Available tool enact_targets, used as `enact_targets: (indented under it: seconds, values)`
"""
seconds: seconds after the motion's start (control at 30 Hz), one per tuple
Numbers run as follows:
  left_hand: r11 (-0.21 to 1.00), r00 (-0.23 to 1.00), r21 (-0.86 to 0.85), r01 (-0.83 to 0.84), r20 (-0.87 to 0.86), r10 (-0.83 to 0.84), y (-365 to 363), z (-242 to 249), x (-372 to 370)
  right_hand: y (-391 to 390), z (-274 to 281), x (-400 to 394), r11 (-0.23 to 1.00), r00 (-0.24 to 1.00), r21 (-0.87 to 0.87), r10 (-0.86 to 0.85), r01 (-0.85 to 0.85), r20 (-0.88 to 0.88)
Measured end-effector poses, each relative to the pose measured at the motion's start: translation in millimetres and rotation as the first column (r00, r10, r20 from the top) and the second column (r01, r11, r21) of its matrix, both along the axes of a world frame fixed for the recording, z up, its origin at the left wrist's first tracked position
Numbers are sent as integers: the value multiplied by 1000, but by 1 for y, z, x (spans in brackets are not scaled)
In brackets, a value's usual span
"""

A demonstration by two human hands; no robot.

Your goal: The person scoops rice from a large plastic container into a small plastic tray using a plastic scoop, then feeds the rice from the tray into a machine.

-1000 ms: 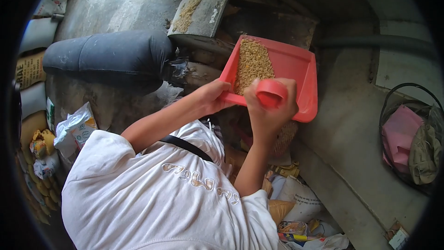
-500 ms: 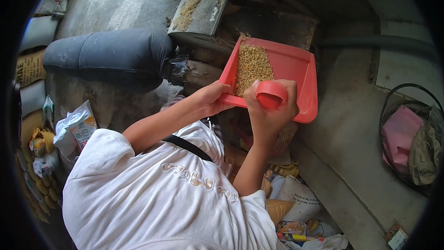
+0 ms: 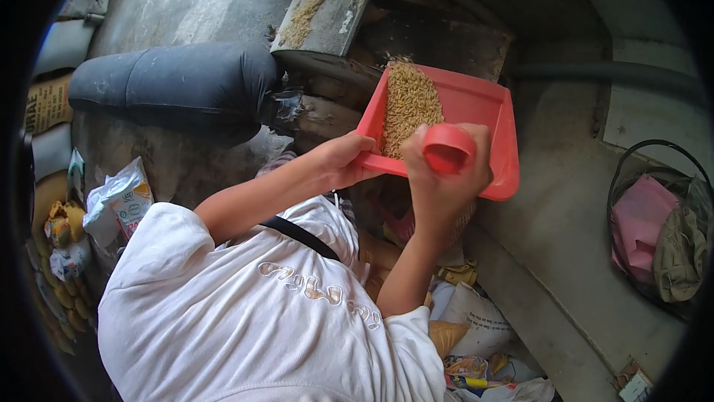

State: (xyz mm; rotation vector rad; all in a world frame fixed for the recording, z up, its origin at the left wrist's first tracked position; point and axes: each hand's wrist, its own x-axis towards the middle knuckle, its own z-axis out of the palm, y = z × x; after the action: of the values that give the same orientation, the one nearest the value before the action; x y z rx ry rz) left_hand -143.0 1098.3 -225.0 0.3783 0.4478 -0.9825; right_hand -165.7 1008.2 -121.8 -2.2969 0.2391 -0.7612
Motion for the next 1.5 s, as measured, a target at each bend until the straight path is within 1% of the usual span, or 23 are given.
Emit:
enact_targets:
  seconds: [0.07, 0.1, 0.17, 0.3, 0.4, 0.47, 0.53, 0.57, 0.6, 0.67, 0.73, 0.8, 0.83, 0.87, 0.93, 1.03, 1.07, 1.17, 1.23, 1.27, 1.33, 1.43, 1.5]
  values:
    - [999, 992, -12, 50, -118, -51, -2, -5, 6, 2, -6, 4, 998, 997, -17, 65, -65, 30]
    - [999, 992, -14, 47, -117, -49, -2, -4, 6, 2, -4, 4, 998, 997, -18, 68, -68, 31]
    - [1000, 1000, -2, 17, -17, -17, -1, -1, 2, 2, -2, 1, 999, 999, 13, 34, -34, 28]
    - [998, 998, 19, 58, -37, -57, -1, -8, 5, 1, -5, 0, 998, 998, 22, 56, -57, 24]
    - [993, 991, 42, 111, 75, -114, -1, -19, 4, -1, -6, 0, 999, 999, 0, 32, -32, 6]
    - [913, 934, 370, 172, 234, -271, -2, -35, 15, -4, -8, -1, 1000, 1000, 11, 14, -14, 26]
    - [898, 920, 421, 128, 287, -265, -8, -55, 27, -9, -8, -1, 999, 1000, 32, -4, 3, 29]
    - [751, 789, 658, 57, 431, -437, -9, -61, 38, -10, -8, -2, 998, 999, 57, -20, 18, 30]
    - [560, 614, 824, -82, 484, -623, -11, -68, 47, -11, -10, -2, 998, 999, 58, -21, 19, 29]
    - [445, 436, 686, -576, 718, -543, -17, -88, 60, -14, -12, -3, 985, 998, 170, -34, 25, 46]
    - [495, 463, 689, -530, 724, -511, -21, -98, 80, -10, -8, -3, 993, 999, 115, -9, 4, 43]
    - [645, 245, 538, -542, 836, -492, -29, -117, 97, -8, -7, -3, 998, 999, 57, 17, -20, 38]
    - [662, 221, 557, -501, 822, -525, -31, -120, 101, -7, -9, -4, 996, 1000, 90, 3, -6, 30]
    - [662, 222, 558, -501, 822, -525, -33, -124, 106, -7, -9, -4, 992, 1000, 124, -11, 8, 23]
    - [653, 125, 590, -475, 780, -613, -37, -132, 115, -7, -9, -4, 993, 999, 117, -1, -3, 40]
    - [598, 145, 644, -476, 729, -669, -39, -141, 122, -5, -7, -5, 998, 998, 59, 10, -13, 56]
    - [600, 143, 644, -475, 729, -669, -41, -144, 126, -4, -6, -5, 1000, 998, 6, 16, -16, 56]
    - [596, 135, 631, -497, 735, -665, -40, -146, 131, -4, -6, -6, 1000, 997, 17, 24, -25, 68]
    - [616, 218, 570, -544, 805, -552, -40, -139, 134, -4, -6, -5, 1000, 998, 12, 10, -11, 68]
    - [617, 216, 570, -543, 805, -553, -38, -134, 135, -4, -6, -5, 1000, 998, 8, -3, 2, 70]
    - [694, 48, 499, -519, 828, -559, -34, -126, 134, -4, -6, -5, 1000, 997, 12, -1, 1, 75]
    - [608, 1, 572, -550, 729, -685, -36, -128, 129, -4, -5, -6, 1000, 997, -2, 8, -8, 78]
    - [588, 8, 591, -553, 709, -705, -43, -138, 135, -5, -4, -5, 1000, 997, -22, 14, -12, 81]
